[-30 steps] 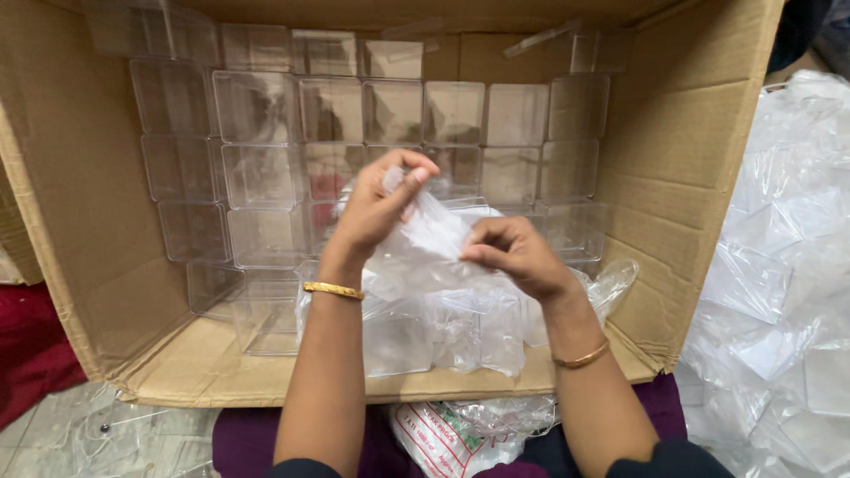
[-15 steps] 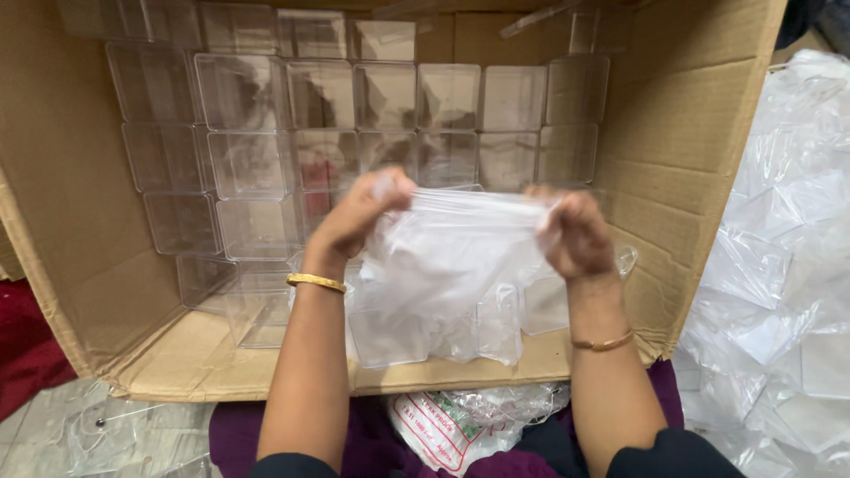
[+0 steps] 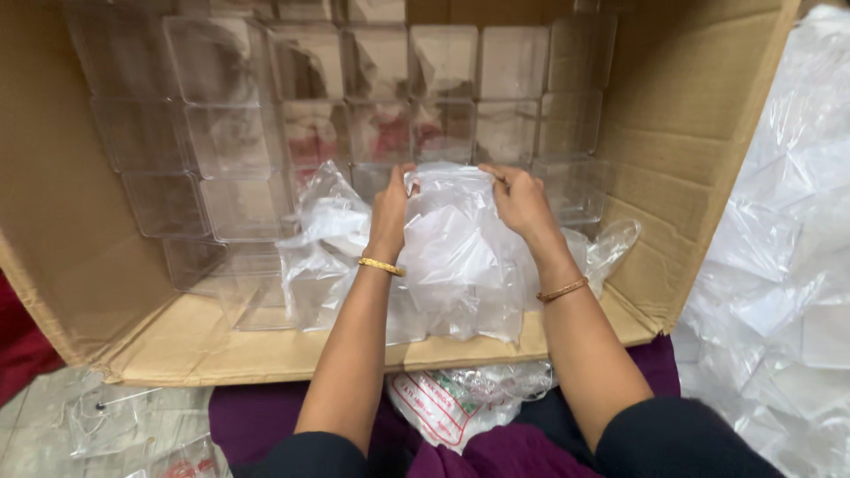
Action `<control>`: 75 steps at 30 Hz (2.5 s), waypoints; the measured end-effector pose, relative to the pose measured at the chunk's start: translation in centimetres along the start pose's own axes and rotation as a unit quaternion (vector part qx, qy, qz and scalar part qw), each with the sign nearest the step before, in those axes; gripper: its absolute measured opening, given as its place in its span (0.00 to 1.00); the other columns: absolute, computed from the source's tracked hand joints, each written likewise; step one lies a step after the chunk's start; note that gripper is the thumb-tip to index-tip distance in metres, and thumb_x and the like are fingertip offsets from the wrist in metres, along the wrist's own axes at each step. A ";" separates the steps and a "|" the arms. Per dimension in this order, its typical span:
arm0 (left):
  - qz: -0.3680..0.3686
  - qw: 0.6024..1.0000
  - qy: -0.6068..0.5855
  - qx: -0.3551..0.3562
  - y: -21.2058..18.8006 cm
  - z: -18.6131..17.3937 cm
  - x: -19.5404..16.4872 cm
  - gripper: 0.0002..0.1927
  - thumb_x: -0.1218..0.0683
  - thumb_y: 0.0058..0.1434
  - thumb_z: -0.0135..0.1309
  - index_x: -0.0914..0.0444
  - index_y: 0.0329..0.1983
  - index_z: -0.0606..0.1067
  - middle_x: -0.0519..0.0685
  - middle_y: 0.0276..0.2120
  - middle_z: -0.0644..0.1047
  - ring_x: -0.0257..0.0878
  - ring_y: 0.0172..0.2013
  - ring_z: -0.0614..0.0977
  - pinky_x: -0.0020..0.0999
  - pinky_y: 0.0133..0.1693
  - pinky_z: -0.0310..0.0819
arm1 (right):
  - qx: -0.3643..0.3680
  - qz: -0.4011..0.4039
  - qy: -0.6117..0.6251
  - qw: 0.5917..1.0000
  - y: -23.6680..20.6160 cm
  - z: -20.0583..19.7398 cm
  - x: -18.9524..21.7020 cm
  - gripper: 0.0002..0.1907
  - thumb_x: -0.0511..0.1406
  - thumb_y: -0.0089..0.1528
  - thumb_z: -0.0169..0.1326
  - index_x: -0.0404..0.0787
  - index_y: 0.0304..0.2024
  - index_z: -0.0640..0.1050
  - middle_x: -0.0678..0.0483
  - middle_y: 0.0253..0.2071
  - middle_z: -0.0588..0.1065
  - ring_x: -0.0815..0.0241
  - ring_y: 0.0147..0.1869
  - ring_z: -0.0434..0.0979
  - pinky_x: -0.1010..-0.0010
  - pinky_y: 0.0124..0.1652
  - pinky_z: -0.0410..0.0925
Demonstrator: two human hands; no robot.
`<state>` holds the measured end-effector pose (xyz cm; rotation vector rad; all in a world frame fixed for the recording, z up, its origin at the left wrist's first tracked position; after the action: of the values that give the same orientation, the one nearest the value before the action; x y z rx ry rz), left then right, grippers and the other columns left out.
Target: The person sits on the floor in front of a large cardboard box filled with clear plastic boxes wrapped in plastic bags. They pull plastic bags out of the box, open each bag, remove the clear plastic box inside, and place the box into the compartment grid inside the carton, setting used bags aside.
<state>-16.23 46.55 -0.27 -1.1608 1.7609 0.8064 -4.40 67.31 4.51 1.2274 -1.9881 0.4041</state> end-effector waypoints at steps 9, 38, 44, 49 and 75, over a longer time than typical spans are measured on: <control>0.082 0.966 -0.239 0.052 -2.6 -1.4 -8.5 0.11 0.53 0.71 0.52 0.65 0.43 0.80 0.43 0.22 0.73 0.28 0.21 0.71 0.27 0.25 0.66 | 0.038 0.052 0.583 0.810 -1.1 1.0 -1.6 0.23 0.44 0.74 0.49 0.32 0.61 0.73 0.49 0.53 0.79 0.59 0.52 0.79 0.65 0.54 0.74; 0.211 0.973 -0.006 0.091 -5.0 -8.9 -15.7 0.17 0.46 0.62 0.63 0.64 0.40 0.80 0.47 0.30 0.80 0.37 0.32 0.78 0.34 0.37 0.73 | 0.416 -0.154 0.406 0.799 -9.5 -1.0 10.4 0.30 0.52 0.73 0.38 0.34 0.51 0.80 0.47 0.49 0.80 0.57 0.53 0.79 0.66 0.57 0.70; 0.125 0.986 -0.022 0.108 -8.3 -25.5 -10.9 0.19 0.49 0.66 0.58 0.62 0.56 0.79 0.46 0.44 0.85 0.33 0.47 0.82 0.28 0.51 0.74 | 0.079 -0.034 0.160 0.983 -1.2 -13.0 1.5 0.27 0.50 0.75 0.42 0.36 0.46 0.82 0.52 0.45 0.80 0.62 0.49 0.76 0.70 0.52 0.68; 0.015 0.969 0.090 0.229 -11.3 -34.1 -5.6 0.16 0.49 0.67 0.57 0.65 0.46 0.87 0.45 0.46 0.88 0.34 0.54 0.83 0.34 0.55 0.71 | 0.089 0.028 0.105 0.990 3.7 -11.7 -6.2 0.25 0.49 0.74 0.52 0.32 0.41 0.80 0.52 0.38 0.79 0.63 0.43 0.76 0.69 0.47 0.69; -0.028 0.966 -0.255 0.035 -11.2 -13.6 10.9 0.13 0.53 0.67 0.55 0.66 0.48 0.81 0.47 0.38 0.85 0.31 0.40 0.77 0.28 0.48 0.68 | 0.085 -0.069 -0.358 0.927 3.3 -9.7 -1.7 0.28 0.53 0.64 0.57 0.33 0.44 0.82 0.35 0.44 0.79 0.37 0.51 0.79 0.52 0.52 0.71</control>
<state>-12.16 26.83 -4.98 -0.8547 1.3120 0.9060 -2.61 75.85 10.06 1.7968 -2.4770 0.0469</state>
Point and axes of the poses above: each hand's wrist, its own y-axis towards the middle knuckle, its own z-axis out of the palm, x = y × z, the point moved 6 cm from there along y, towards the middle knuckle
